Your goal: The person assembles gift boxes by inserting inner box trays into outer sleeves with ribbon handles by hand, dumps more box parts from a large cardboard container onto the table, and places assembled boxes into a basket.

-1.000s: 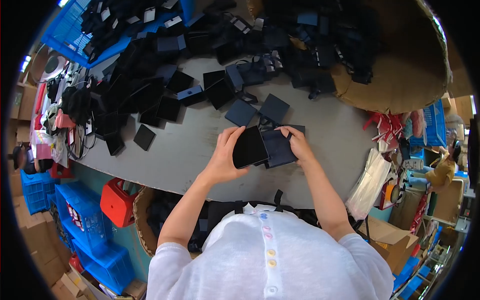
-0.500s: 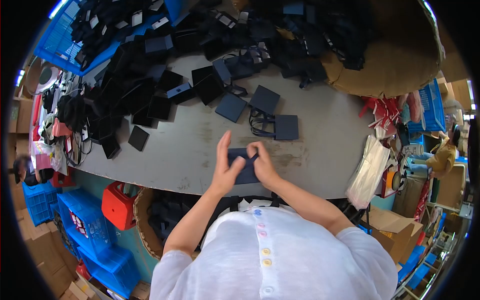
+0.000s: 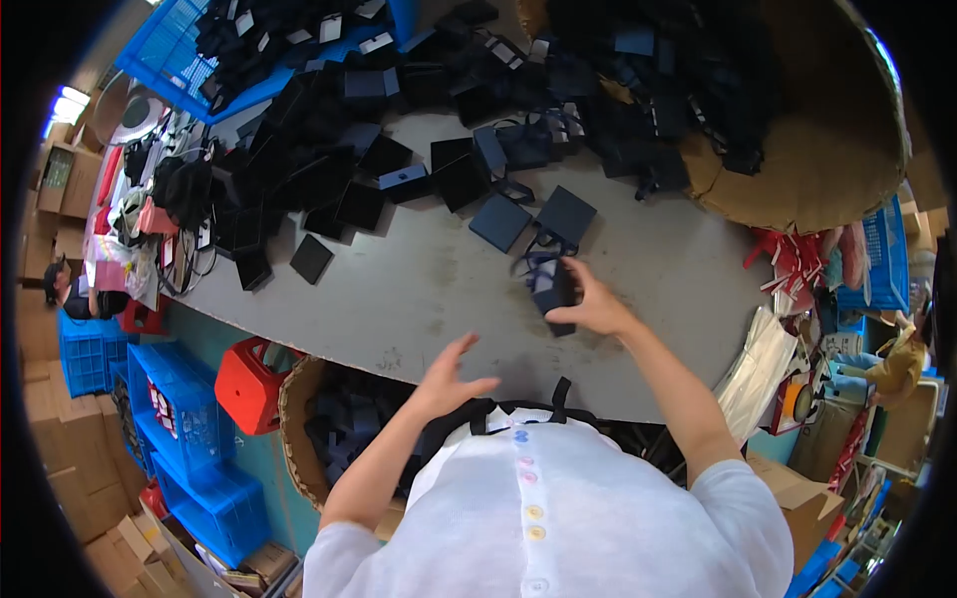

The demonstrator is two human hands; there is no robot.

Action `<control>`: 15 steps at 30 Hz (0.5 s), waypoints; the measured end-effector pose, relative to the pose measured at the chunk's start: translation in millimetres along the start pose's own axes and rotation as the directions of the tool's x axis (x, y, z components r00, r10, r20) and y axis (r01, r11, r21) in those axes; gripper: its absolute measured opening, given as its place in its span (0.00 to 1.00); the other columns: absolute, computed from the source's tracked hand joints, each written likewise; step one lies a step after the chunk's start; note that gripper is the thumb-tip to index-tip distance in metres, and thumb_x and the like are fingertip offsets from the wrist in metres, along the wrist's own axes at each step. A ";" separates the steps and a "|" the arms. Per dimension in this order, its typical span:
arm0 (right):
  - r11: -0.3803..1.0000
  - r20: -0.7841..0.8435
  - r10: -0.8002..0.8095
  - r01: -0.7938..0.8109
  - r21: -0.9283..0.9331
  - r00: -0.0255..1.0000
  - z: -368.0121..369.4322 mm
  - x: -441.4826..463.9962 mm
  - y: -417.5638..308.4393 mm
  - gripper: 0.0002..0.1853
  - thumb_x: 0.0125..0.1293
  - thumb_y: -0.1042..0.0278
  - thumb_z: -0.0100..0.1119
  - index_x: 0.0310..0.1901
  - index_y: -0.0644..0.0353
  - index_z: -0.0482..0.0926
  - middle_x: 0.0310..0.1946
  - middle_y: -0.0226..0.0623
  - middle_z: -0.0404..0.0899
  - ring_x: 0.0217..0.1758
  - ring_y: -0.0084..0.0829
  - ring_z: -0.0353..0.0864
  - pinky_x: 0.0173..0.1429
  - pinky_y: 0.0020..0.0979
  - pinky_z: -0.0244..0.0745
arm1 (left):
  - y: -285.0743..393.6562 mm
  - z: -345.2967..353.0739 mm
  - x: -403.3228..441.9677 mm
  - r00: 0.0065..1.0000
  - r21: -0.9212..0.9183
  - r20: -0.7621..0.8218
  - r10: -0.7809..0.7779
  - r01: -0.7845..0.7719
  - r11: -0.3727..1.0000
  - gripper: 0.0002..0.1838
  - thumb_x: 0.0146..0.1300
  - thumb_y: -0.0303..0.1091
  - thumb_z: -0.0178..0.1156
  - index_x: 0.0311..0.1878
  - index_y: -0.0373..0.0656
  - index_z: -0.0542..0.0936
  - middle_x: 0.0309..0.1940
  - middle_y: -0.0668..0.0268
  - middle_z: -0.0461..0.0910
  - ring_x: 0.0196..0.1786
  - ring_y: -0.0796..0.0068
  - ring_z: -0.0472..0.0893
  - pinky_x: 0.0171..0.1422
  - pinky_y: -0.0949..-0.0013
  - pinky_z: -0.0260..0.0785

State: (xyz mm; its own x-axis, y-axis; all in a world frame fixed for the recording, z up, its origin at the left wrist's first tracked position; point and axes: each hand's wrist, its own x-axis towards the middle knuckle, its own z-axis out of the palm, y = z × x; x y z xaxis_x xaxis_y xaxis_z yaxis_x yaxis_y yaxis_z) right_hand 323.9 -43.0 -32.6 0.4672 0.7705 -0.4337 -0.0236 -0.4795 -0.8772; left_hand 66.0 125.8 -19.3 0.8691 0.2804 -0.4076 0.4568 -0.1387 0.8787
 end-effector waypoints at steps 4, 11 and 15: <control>0.933 0.175 -0.318 0.341 -0.117 0.932 33.1 -30.6 -57.3 0.59 0.38 0.65 0.78 0.72 0.58 0.50 0.70 0.46 0.55 0.72 0.41 0.57 0.72 0.40 0.57 | 65.6 30.7 48.0 0.999 -0.521 0.038 0.008 0.013 0.854 0.62 0.42 0.37 0.77 0.73 0.35 0.43 0.62 0.52 0.64 0.64 0.63 0.68 0.66 0.65 0.63; 0.959 -0.126 -0.274 0.262 -0.106 0.953 29.0 -40.4 -81.5 0.35 0.51 0.70 0.63 0.64 0.58 0.65 0.62 0.45 0.67 0.65 0.43 0.68 0.66 0.39 0.65 | 76.5 41.3 52.1 0.903 0.053 -0.210 0.374 -0.371 0.927 0.60 0.35 0.35 0.78 0.70 0.35 0.49 0.58 0.53 0.66 0.60 0.57 0.70 0.62 0.59 0.66; 0.702 -0.364 -0.695 0.477 -0.528 0.620 46.9 -27.2 -87.9 0.12 0.54 0.76 0.57 0.42 0.66 0.78 0.40 0.45 0.81 0.44 0.42 0.82 0.51 0.36 0.76 | 73.0 50.1 57.6 0.919 0.131 -0.197 0.340 -0.320 0.939 0.60 0.34 0.34 0.78 0.69 0.35 0.50 0.58 0.50 0.64 0.60 0.53 0.69 0.62 0.57 0.65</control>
State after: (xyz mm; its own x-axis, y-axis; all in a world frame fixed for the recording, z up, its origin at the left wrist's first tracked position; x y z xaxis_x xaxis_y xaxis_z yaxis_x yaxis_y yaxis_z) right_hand 271.9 -2.1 46.6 0.6281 0.6577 0.4159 0.6730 -0.1907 -0.7147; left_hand 158.9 84.2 8.9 0.9171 0.3979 -0.0265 0.1759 -0.3438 0.9224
